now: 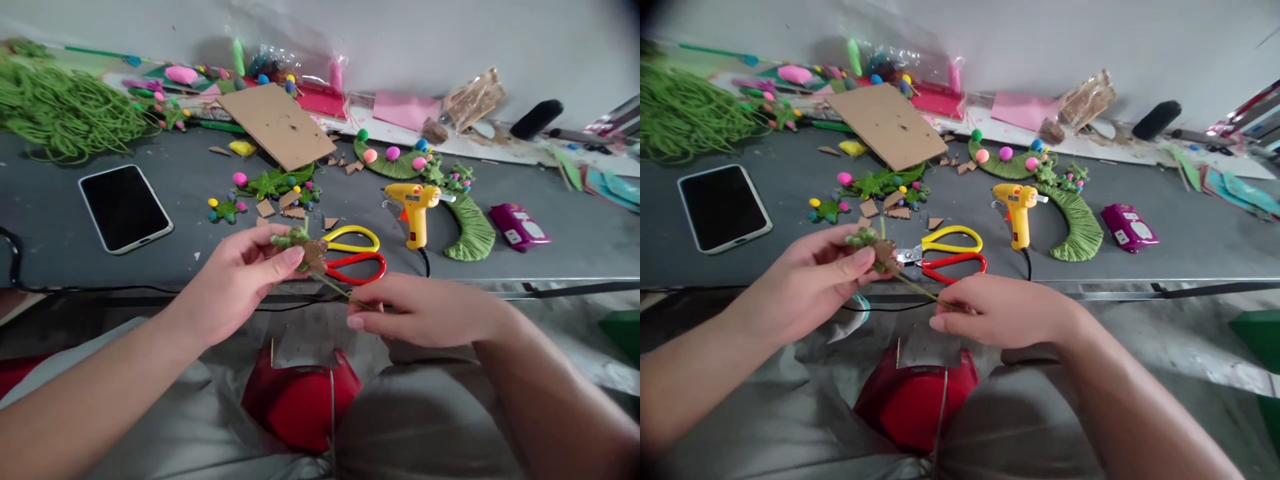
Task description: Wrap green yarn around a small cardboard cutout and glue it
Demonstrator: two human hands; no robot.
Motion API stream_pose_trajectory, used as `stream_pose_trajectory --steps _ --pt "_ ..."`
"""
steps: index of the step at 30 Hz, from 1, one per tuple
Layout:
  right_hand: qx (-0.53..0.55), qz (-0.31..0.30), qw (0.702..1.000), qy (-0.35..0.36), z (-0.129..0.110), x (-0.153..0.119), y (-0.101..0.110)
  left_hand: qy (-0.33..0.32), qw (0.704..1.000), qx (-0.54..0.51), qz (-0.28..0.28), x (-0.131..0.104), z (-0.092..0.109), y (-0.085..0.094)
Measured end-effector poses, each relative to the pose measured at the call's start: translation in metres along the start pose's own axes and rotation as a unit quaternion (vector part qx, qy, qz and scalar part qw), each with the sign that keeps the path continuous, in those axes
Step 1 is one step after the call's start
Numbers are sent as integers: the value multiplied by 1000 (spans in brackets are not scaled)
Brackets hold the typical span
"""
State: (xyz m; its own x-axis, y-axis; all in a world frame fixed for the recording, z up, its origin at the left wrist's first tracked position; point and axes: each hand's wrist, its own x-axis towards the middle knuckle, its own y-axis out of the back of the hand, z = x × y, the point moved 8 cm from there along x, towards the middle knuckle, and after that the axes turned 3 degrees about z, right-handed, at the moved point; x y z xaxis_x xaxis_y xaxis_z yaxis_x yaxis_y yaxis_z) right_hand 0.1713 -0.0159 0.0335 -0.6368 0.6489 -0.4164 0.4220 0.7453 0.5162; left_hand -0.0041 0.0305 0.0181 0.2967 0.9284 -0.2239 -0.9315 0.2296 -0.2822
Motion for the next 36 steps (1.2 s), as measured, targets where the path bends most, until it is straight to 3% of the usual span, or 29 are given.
stream_pose_trajectory --steps 4,8,10,12,15,18,22,26,30,36 --pt "177 15 984 -20 17 6 15 -39 997 62 20 19 20 -4" --pt "367 77 927 7 27 26 37 -92 988 124 -1 47 40 -17" --pt "411 132 902 17 31 34 52 -104 984 146 -25 66 42 -22" --pt "393 187 900 19 35 39 64 -113 983 145 -22 85 42 -20" --pt "269 293 917 25 39 43 80 -112 982 153 -12 108 40 -10" --pt "193 401 895 41 41 44 86 -114 970 215 -2 114 44 -2" --pt "193 389 900 28 42 61 75 -190 941 279 20 106 59 3" --pt "201 361 911 21 34 73 75 -180 937 298 22 106 52 8" --pt "137 341 930 24 27 80 81 -182 939 292 23 109 48 11" --pt "48 419 905 50 28 83 98 -165 951 257 37 118 49 17"
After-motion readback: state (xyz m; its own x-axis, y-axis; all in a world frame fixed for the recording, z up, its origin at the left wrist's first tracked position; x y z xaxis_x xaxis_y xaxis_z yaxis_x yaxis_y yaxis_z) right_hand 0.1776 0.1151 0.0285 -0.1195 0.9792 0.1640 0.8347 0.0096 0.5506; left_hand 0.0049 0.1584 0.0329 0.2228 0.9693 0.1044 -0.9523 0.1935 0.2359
